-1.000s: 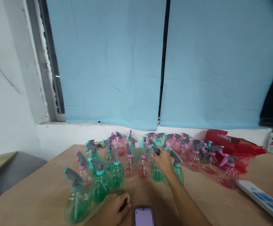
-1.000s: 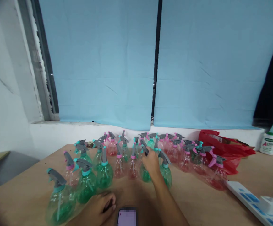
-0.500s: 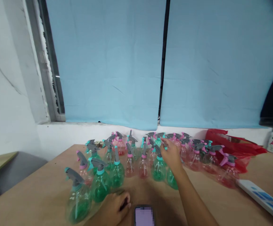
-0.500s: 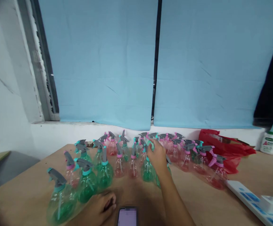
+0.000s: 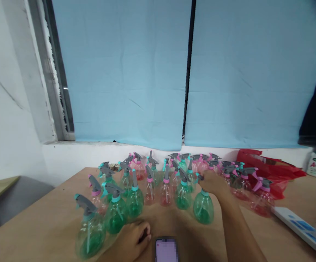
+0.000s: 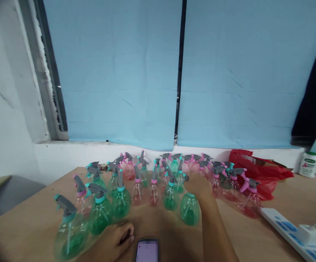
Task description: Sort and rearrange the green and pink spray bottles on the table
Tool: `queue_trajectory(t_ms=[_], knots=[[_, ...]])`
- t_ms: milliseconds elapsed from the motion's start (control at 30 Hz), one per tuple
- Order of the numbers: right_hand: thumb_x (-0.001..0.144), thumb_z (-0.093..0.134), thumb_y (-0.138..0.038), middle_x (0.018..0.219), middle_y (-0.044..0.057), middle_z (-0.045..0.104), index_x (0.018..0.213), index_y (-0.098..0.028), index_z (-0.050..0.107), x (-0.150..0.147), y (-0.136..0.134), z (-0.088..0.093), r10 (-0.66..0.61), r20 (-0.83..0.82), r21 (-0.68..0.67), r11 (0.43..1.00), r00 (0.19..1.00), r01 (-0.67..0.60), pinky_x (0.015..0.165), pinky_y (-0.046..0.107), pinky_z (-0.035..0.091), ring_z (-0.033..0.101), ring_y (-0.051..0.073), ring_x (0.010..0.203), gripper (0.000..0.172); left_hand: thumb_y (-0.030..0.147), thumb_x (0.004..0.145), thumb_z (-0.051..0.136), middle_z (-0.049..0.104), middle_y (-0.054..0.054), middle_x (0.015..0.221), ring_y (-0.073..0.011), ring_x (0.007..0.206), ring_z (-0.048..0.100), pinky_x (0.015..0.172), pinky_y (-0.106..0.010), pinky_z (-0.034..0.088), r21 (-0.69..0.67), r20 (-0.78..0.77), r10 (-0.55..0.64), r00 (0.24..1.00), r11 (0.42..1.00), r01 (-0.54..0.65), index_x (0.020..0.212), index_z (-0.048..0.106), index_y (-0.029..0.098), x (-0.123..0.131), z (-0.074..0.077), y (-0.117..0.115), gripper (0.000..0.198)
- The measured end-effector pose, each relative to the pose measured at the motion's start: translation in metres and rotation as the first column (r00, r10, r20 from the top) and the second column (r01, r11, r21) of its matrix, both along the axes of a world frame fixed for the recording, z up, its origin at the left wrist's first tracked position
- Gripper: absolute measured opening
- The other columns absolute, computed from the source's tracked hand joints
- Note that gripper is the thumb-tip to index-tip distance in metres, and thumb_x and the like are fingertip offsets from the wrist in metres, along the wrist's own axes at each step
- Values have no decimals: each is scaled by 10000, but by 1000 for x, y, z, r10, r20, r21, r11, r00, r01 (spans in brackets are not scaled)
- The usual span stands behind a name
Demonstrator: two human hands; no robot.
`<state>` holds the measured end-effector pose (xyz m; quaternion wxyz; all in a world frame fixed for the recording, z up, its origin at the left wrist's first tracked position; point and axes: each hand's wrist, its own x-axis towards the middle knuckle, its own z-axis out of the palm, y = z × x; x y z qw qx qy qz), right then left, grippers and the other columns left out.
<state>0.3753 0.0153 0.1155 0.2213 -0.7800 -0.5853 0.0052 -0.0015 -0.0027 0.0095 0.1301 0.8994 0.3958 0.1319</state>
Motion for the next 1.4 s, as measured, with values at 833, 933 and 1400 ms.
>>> queue_trajectory(t_ms=[833, 933, 1400], knots=[[863, 662, -391, 777, 13, 689, 965, -175, 781, -130, 44, -52, 726, -452, 590, 679, 519, -437, 635, 266, 435, 566, 169, 696, 267, 230, 922, 551, 650, 23, 843, -169, 736, 574, 643, -268, 335, 17, -9, -28, 1000, 999, 28, 900, 549, 241, -1, 0, -1, 24], [860, 685, -420, 833, 51, 734, 977, -173, 789, -138, 45, -67, 735, -469, 688, 651, 489, -319, 675, 295, 488, 618, 200, 750, 293, 236, 931, 543, 645, 26, 825, -170, 728, 572, 637, -269, 335, 13, -16, -25, 1000, 1000, 25, 906, 548, 243, -1, 1, -1, 26], [719, 777, -362, 687, -4, 677, 798, -213, 748, -155, 48, -96, 681, -690, 618, 730, 243, -291, 661, 311, 507, 608, 187, 673, 171, 216, 913, 561, 626, 30, 807, -166, 718, 566, 629, -266, 322, 23, -18, -21, 1000, 1000, 21, 910, 552, 243, 0, 0, 0, 29]])
